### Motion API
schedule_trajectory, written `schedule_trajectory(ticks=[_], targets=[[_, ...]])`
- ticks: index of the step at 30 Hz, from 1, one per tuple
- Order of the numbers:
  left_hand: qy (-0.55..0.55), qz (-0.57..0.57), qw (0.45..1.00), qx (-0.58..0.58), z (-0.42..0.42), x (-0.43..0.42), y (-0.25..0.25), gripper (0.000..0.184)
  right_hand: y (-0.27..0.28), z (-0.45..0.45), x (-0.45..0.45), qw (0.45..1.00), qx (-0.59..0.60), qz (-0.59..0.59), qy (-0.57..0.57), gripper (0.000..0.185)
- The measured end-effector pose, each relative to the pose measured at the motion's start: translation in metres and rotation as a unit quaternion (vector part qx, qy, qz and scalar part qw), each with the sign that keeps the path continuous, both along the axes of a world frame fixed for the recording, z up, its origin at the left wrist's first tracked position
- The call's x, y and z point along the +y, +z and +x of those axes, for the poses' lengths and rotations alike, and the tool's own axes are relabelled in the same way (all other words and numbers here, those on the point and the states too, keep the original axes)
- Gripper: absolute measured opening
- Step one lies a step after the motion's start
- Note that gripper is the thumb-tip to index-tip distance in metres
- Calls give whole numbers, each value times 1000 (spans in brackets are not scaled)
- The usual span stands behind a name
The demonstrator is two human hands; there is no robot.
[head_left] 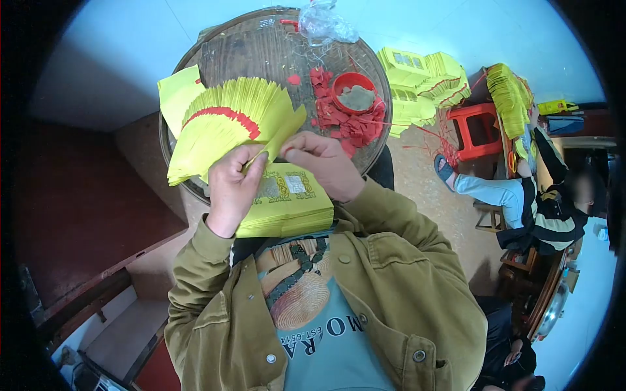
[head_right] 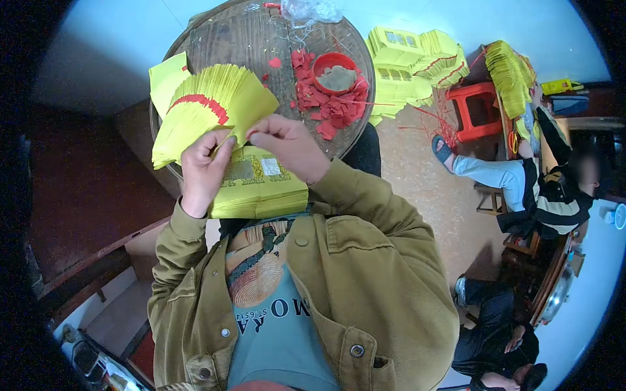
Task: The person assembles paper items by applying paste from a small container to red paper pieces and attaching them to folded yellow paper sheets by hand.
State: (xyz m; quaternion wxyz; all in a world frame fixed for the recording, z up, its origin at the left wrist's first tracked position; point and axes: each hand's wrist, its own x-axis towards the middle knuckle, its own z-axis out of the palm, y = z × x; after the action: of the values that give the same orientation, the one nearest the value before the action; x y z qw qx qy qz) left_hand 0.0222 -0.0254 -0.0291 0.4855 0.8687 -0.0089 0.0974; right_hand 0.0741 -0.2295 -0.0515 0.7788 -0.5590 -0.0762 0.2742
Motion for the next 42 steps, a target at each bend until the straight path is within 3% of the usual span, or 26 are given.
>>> schedule_trajectory(ticks=[2,9,11,15,17,21,23,24,25,26,27,31,34,36,39,42], targets=[[-4,0,1000,5,-1,-1,-1,12,-5,-4,9,996,-88,-22,10,7],[-35,24,998,-40,-3,1,-3,14,-17,-9,29,993,-100,4,-59,11],[-46,33,998,-40,-4,1,-2,15,-10,-9,29,998,-9,43,-34,15],[-78,15,996,-43,-5,0,4,15,-26,1,24,999,38,33,-11,26],[-93,6,995,-27,-7,2,4,15,-24,4,19,976,188,82,70,35],[-107,-1,994,-26,-5,2,1,10,-8,7,5,957,244,84,131,38],[-97,-8,995,-31,-4,1,-1,6,-14,4,0,1000,4,3,26,43],[-93,4,995,-27,-5,1,-2,7,-10,5,-6,1000,6,0,27,43],[-89,16,996,-23,-6,0,-3,8,1,6,-13,966,-224,-125,-29,48],[-89,15,996,-20,-8,-1,-2,8,13,8,-18,862,-438,-240,-83,53],[-92,8,996,-20,-8,-3,0,12,27,12,-19,794,-545,-260,-77,55],[-101,15,995,-11,-8,-3,-1,25,34,9,-11,751,-574,-327,-21,52],[-101,4,995,-19,-8,-3,-4,30,14,11,-6,777,-548,-309,27,45],[-92,-2,996,-6,-8,-2,-3,29,6,8,-6,823,-489,-287,25,42],[-78,-4,997,11,-8,-5,6,24,2,5,-3,839,-478,-260,-10,38],[-87,13,996,4,-8,-6,8,17,4,3,-2,820,-508,-264,-26,37]])
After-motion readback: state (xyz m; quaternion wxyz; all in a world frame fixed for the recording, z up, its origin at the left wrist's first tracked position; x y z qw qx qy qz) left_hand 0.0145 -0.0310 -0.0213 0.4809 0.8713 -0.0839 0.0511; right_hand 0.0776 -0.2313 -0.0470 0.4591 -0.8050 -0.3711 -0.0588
